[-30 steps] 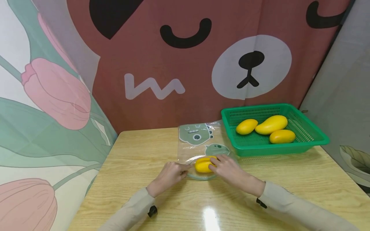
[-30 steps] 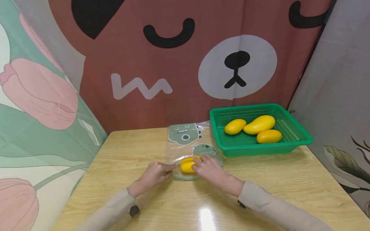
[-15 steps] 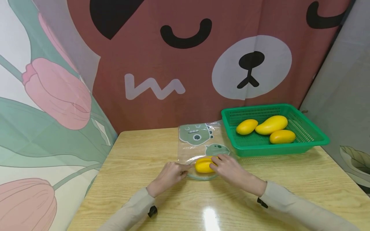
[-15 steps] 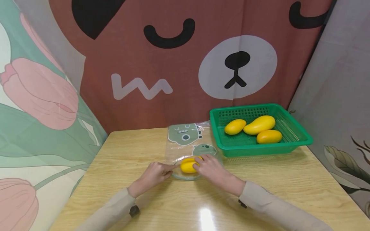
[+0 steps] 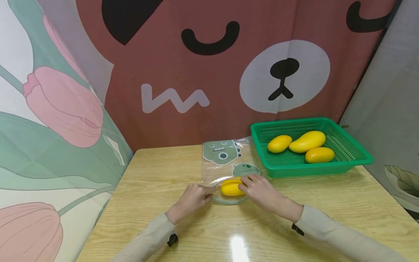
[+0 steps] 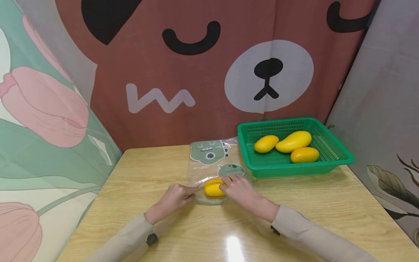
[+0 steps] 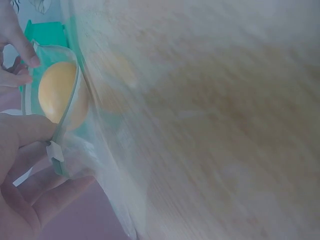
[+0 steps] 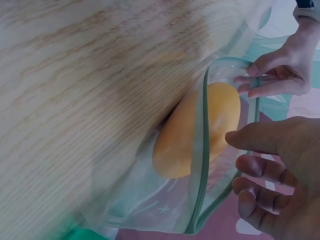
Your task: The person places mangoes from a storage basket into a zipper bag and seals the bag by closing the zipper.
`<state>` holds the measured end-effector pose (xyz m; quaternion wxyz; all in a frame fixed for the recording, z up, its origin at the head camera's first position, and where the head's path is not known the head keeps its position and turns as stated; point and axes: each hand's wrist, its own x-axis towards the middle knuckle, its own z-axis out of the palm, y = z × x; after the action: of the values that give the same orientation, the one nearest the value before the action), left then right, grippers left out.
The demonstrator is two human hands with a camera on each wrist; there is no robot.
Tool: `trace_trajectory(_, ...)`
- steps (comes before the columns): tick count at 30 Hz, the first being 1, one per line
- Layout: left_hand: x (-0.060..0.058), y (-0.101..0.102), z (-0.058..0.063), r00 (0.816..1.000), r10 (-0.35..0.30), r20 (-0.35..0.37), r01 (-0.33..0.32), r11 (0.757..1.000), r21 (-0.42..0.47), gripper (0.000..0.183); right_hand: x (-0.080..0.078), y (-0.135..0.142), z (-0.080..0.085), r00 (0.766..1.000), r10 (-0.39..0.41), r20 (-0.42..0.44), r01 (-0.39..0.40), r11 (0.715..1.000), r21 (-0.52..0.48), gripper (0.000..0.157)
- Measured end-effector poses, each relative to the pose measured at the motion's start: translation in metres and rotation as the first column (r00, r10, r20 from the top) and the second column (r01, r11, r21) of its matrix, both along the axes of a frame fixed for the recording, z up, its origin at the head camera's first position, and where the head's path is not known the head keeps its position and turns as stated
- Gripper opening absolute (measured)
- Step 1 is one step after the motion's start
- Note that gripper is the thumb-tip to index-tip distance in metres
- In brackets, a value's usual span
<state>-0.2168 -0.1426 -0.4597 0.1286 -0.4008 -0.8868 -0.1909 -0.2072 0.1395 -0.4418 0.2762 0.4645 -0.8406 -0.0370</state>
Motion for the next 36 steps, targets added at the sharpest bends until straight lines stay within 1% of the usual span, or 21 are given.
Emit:
trace_trajectory(13,0.000,0.000,0.000,1.000,0.011,0.013,-0.011,1.000,0.000,0.033,0.000,0.003,0.003,1.000,-0.027,-0.003,0.027,1.000,-0.009,0.022)
trace_trajectory(20,0.001,0.000,0.001,1.000,0.004,0.021,-0.004,1.000,0.007,0.033,0.000,0.007,0.003,0.999,-0.031,-0.011,0.031,0.999,-0.014,0.019)
trace_trajectory(29,0.000,0.000,0.001,1.000,0.008,0.015,-0.008,1.000,-0.002,0.032,-0.002,0.012,0.004,1.000,-0.020,-0.014,0.019,0.997,-0.077,0.021)
trace_trajectory(36,0.001,0.000,0.001,1.000,0.006,0.026,-0.006,1.000,0.002,0.031,-0.004,0.016,0.004,1.000,-0.028,-0.011,0.026,0.995,-0.092,0.019)
